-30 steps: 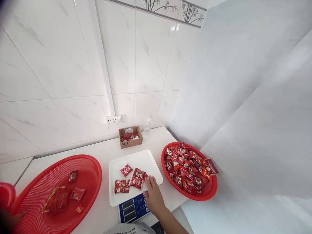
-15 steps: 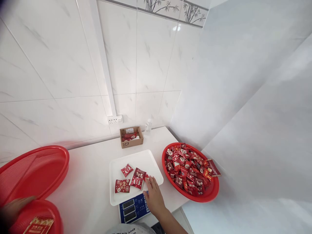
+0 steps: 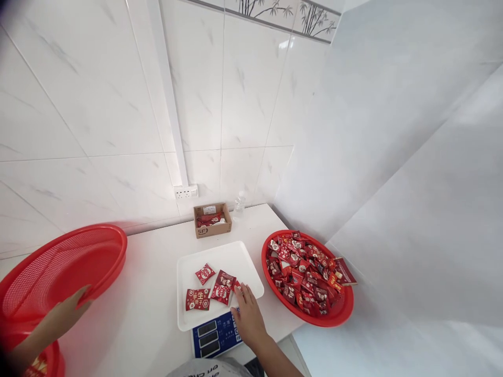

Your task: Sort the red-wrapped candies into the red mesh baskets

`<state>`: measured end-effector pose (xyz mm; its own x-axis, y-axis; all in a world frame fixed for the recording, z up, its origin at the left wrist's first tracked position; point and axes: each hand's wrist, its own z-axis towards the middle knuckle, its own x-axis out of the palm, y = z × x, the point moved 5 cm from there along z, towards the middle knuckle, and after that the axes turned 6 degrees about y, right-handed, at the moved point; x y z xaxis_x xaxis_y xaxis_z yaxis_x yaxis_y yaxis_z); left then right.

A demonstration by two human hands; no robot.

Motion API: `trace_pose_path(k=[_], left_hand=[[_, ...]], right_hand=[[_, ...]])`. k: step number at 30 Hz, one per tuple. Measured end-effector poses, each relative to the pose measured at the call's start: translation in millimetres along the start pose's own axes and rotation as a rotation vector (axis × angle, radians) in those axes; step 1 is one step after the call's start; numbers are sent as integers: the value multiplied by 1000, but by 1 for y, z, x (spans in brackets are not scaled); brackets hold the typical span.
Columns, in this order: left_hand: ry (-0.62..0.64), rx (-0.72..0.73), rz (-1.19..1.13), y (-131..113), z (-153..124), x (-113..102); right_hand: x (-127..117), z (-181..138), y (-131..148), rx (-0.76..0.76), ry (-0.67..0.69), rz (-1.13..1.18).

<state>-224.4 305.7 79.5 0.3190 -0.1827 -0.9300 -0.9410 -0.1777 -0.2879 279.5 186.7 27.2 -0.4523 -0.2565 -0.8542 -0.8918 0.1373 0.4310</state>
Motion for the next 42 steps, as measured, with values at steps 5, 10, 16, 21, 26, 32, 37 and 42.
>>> trace_pose_path(k=[5, 10, 16, 21, 26, 32, 37, 42], left_hand=[[90, -31, 38, -20, 21, 22], [170, 126, -28, -57, 11, 40], [318, 250, -37, -99, -35, 60], [295, 247, 103, -121, -58, 59], [35, 371, 16, -176, -77, 58], [174, 744, -66, -260, -103, 102], [244, 769, 83, -281, -100, 125], [266, 658, 115, -277, -94, 124]], right_hand=[[-6, -1, 3, -14, 8, 2], [-11, 3, 3, -4, 4, 30], [-18, 9, 8, -3, -3, 29], [-28, 14, 7, 11, -46, 11], [-36, 23, 2, -5, -133, 115], [-38, 27, 3, -34, -260, 306], [-35, 21, 32, -199, -213, 195], [-21, 22, 52, -298, -49, 22]])
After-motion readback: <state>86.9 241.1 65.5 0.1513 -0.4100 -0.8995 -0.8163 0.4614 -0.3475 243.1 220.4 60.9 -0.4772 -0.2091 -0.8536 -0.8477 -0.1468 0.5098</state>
